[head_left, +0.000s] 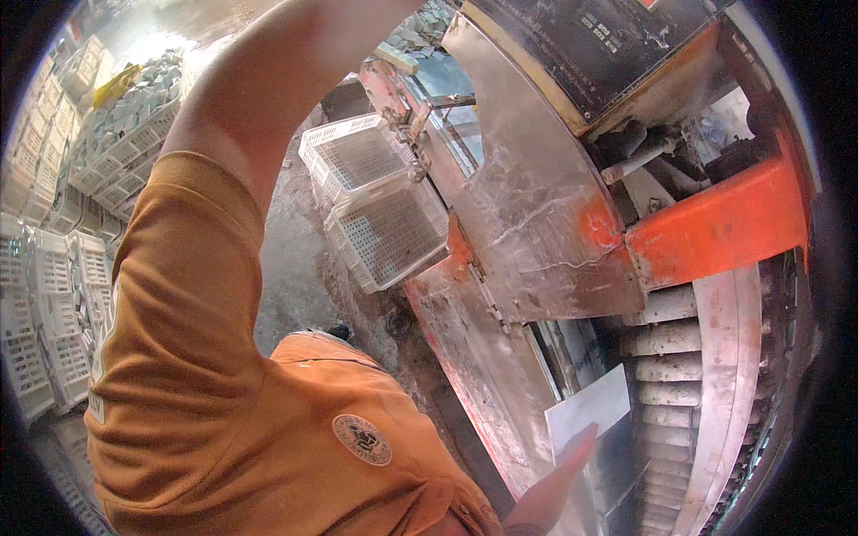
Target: The person adjusts a clamp on a large cylindrical machine, then walks to a nearby table to pick up a plastic basket. They return to the machine, place a white rectangular tile into the machine, and later retrieve a circular grinding disc from a storage area to inspect it.
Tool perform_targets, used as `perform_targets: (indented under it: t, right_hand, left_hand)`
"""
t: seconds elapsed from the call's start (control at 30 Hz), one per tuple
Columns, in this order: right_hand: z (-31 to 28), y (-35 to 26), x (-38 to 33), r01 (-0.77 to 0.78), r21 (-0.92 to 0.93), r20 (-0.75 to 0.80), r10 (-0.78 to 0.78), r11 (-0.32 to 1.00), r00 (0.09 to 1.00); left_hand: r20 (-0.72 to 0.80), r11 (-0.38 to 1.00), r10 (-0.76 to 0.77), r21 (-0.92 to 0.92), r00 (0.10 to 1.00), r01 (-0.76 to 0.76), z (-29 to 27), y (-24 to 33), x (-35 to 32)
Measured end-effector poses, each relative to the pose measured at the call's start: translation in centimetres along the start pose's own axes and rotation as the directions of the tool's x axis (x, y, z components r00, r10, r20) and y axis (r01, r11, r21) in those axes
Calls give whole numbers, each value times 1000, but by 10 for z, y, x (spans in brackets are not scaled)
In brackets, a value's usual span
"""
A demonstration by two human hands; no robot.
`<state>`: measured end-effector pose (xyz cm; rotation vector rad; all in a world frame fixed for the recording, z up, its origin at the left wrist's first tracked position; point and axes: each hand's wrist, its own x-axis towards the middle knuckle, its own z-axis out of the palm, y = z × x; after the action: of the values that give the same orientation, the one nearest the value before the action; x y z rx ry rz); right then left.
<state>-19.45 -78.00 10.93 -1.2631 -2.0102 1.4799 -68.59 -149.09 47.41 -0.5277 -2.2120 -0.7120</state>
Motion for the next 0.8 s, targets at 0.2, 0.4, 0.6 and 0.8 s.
perform_targets:
  t: [0.2, 0.4, 0.6, 0.8]
  right_hand:
    - [15, 0, -3, -59, 14, 22, 59, 998, 998]
    - [11, 0, -12, -41, 154, -12, 43, 987, 999]
    - [25, -14, -12, -73, 51, -168, 80, 996, 983]
    - [22, -40, -37, -175, 146, -199, 203, 974, 959]
  left_hand:
    - [-200, 976, 218, 42, 955, -214, 13, -42, 11]
    - [-101, 999, 25, -19, 995, -27, -1, -7, -2]
    - [-75, 996, 85, 11, 994, -85, 6, -57, 11]
    - [-22, 999, 28, -39, 999, -28, 40, -92, 48]
